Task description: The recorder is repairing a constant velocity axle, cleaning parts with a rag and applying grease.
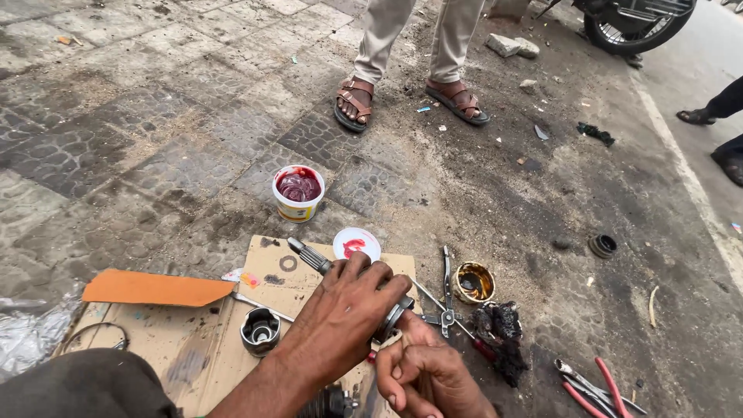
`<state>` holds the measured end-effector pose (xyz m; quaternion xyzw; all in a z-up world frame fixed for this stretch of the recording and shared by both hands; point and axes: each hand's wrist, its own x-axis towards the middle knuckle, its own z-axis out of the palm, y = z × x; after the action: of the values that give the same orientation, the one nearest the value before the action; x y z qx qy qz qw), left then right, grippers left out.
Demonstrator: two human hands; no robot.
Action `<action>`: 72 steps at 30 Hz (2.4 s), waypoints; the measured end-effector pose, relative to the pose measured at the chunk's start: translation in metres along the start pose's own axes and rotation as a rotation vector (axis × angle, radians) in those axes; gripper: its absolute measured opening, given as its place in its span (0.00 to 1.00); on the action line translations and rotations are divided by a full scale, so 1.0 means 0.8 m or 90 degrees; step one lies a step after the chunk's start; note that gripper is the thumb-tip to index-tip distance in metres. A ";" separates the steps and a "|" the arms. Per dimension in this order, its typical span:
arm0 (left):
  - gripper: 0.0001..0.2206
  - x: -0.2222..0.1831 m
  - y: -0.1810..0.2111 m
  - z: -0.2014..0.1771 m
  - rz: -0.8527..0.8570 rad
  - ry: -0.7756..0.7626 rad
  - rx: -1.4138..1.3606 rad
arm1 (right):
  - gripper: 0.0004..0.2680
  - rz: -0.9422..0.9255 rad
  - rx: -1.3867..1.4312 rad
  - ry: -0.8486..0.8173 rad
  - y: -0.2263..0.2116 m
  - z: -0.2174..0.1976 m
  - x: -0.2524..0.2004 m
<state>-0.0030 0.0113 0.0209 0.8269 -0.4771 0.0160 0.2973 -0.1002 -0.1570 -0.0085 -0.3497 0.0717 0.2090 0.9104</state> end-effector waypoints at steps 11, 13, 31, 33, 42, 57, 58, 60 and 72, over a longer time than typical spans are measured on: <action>0.31 -0.024 -0.009 0.032 0.026 -0.117 0.003 | 0.16 0.351 -0.783 0.176 -0.003 0.045 0.009; 0.31 -0.027 -0.009 0.032 0.035 -0.124 0.023 | 0.14 0.363 -0.865 0.214 -0.001 0.048 0.007; 0.26 0.014 -0.038 -0.005 -0.245 0.142 -0.038 | 0.29 0.124 -0.383 0.233 -0.067 -0.051 -0.057; 0.31 0.016 -0.030 -0.009 -0.238 0.162 -0.099 | 0.15 -0.050 -0.256 -0.043 -0.078 -0.058 -0.056; 0.26 0.017 0.005 -0.012 -0.086 0.071 -0.235 | 0.10 -0.185 -0.818 0.565 -0.118 -0.003 -0.061; 0.28 0.022 0.004 -0.005 -0.119 0.087 -0.159 | 0.18 -0.192 -0.675 0.328 -0.077 0.040 -0.031; 0.28 0.023 0.003 -0.005 -0.118 0.089 -0.157 | 0.18 -0.194 -0.676 0.326 -0.080 0.032 -0.034; 0.29 0.023 0.004 -0.007 -0.152 0.086 -0.157 | 0.13 -0.143 -0.674 0.450 -0.086 0.017 -0.041; 0.28 0.018 0.022 0.000 -0.082 0.106 -0.141 | 0.14 -0.016 -1.065 0.363 -0.086 0.050 -0.042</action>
<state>-0.0090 -0.0067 0.0340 0.8138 -0.3955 0.0130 0.4256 -0.1015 -0.1876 0.0723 -0.9409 0.1160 0.0876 0.3059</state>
